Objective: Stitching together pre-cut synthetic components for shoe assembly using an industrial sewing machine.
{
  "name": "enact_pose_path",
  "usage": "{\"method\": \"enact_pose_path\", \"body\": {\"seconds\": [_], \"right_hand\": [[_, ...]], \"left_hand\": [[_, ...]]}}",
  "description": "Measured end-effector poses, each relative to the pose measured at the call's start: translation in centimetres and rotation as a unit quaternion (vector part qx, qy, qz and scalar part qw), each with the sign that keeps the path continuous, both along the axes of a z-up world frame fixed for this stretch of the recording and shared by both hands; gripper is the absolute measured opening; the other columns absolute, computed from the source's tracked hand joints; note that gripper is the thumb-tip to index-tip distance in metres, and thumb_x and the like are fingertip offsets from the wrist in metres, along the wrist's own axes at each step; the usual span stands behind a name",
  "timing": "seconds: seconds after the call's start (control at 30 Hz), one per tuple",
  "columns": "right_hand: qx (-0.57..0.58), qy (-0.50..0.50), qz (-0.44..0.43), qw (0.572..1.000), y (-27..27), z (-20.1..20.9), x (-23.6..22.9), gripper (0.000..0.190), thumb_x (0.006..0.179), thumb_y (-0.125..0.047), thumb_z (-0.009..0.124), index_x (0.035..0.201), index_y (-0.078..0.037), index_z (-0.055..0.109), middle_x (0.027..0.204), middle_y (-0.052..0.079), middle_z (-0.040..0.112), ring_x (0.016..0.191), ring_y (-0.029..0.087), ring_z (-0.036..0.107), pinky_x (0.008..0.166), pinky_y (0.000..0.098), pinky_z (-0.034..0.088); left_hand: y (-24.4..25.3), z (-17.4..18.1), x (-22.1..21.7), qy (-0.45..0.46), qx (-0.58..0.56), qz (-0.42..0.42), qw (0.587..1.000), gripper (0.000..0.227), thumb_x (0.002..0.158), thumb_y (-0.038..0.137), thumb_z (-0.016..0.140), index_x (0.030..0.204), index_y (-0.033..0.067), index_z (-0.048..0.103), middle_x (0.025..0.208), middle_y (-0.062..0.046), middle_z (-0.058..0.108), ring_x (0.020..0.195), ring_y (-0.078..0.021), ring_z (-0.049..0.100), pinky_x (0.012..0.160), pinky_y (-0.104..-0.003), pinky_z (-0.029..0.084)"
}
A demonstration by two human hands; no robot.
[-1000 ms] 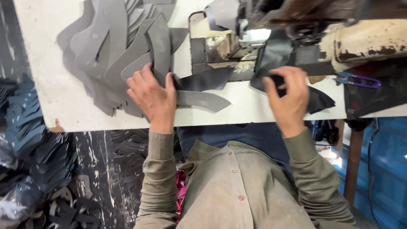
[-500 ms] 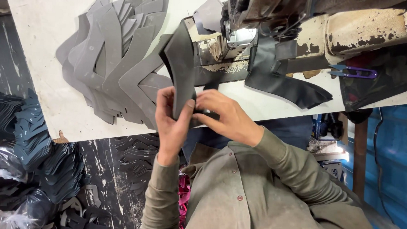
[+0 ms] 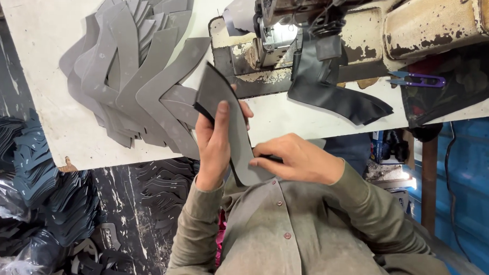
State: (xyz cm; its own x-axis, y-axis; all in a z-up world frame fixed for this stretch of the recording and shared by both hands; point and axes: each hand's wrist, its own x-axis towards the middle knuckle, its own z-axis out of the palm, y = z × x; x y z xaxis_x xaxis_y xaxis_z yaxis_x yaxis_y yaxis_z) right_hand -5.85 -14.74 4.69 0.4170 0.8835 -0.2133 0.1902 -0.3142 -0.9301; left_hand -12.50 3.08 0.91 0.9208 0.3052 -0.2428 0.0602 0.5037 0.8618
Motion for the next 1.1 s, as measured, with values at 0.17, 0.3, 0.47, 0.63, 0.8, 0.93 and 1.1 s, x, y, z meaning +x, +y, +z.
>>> {"method": "enact_pose_path", "body": {"seconds": [0.17, 0.3, 0.47, 0.63, 0.8, 0.93, 1.1], "right_hand": [[-0.043, -0.011, 0.005, 0.999, -1.1, -0.6, -0.8, 0.022, 0.097, -0.023, 0.068, 0.09, -0.002, 0.067, 0.068, 0.017, 0.059, 0.059, 0.034, 0.055, 0.056, 0.0408, 0.045], [0.004, -0.06, -0.062, 0.996, -1.2, -2.3, -1.6, 0.015, 0.096, -0.017, 0.069, 0.095, -0.002, 0.069, 0.076, 0.017, 0.064, 0.063, 0.035, 0.059, 0.057, 0.041, 0.046], [0.046, -0.103, -0.13, 0.985, -0.3, -5.5, -2.3, 0.01, 0.096, -0.009, 0.067, 0.101, 0.0, 0.068, 0.084, 0.016, 0.067, 0.071, 0.034, 0.064, 0.063, 0.0408, 0.049], [0.062, -0.079, -0.166, 0.981, 1.1, -6.1, -2.6, 0.012, 0.098, -0.006, 0.063, 0.107, 0.001, 0.066, 0.089, 0.016, 0.069, 0.077, 0.034, 0.068, 0.066, 0.0393, 0.052], [0.046, -0.072, -0.167, 0.982, 1.8, -5.9, -2.8, 0.007, 0.099, -0.007, 0.066, 0.101, 0.001, 0.066, 0.083, 0.018, 0.065, 0.069, 0.036, 0.063, 0.062, 0.0403, 0.049], [0.048, -0.075, -0.167, 0.982, 2.0, -5.7, -2.8, 0.008, 0.099, -0.006, 0.067, 0.1, 0.001, 0.066, 0.081, 0.018, 0.064, 0.066, 0.036, 0.061, 0.06, 0.0406, 0.047], [0.067, -0.091, -0.173, 0.978, 1.9, -4.6, -2.1, 0.006, 0.099, -0.005, 0.066, 0.1, 0.0, 0.066, 0.08, 0.017, 0.063, 0.064, 0.034, 0.059, 0.058, 0.0395, 0.046]], "left_hand": [[-0.9, 0.8, 1.5, -0.031, 0.026, -0.045, 0.998, 0.041, 0.113, 0.031, 0.051, 0.137, -0.0017, 0.056, 0.102, -0.008, 0.069, 0.085, -0.0103, 0.061, 0.075, -0.026, 0.052], [-0.9, 0.4, 2.3, -0.011, 0.054, -0.086, 0.995, 0.039, 0.115, 0.025, 0.054, 0.137, -0.0061, 0.063, 0.108, -0.006, 0.069, 0.093, -0.0107, 0.057, 0.08, -0.025, 0.048], [-0.6, 2.6, 5.2, -0.064, 0.114, -0.112, 0.985, 0.032, 0.111, 0.006, 0.055, 0.143, -0.0013, 0.051, 0.129, -0.009, 0.062, 0.106, -0.0141, 0.066, 0.094, -0.027, 0.053], [0.1, 1.5, 6.6, -0.116, 0.129, -0.116, 0.978, 0.044, 0.107, -0.002, 0.055, 0.147, 0.0064, 0.039, 0.144, -0.008, 0.051, 0.111, -0.0147, 0.07, 0.099, -0.028, 0.056], [1.0, 0.9, 7.4, -0.085, 0.063, -0.136, 0.985, 0.033, 0.109, -0.001, 0.056, 0.14, 0.003, 0.046, 0.136, -0.007, 0.052, 0.108, -0.0149, 0.067, 0.097, -0.029, 0.056], [1.2, 0.7, 7.8, -0.086, 0.053, -0.145, 0.984, 0.032, 0.109, 0.0, 0.056, 0.139, 0.0021, 0.047, 0.137, -0.006, 0.053, 0.107, -0.0144, 0.067, 0.097, -0.029, 0.056], [1.2, -1.3, 8.8, -0.118, 0.053, -0.124, 0.984, 0.027, 0.111, 0.0, 0.058, 0.136, 0.0027, 0.047, 0.128, -0.004, 0.051, 0.109, -0.0102, 0.063, 0.097, -0.028, 0.056]]}}
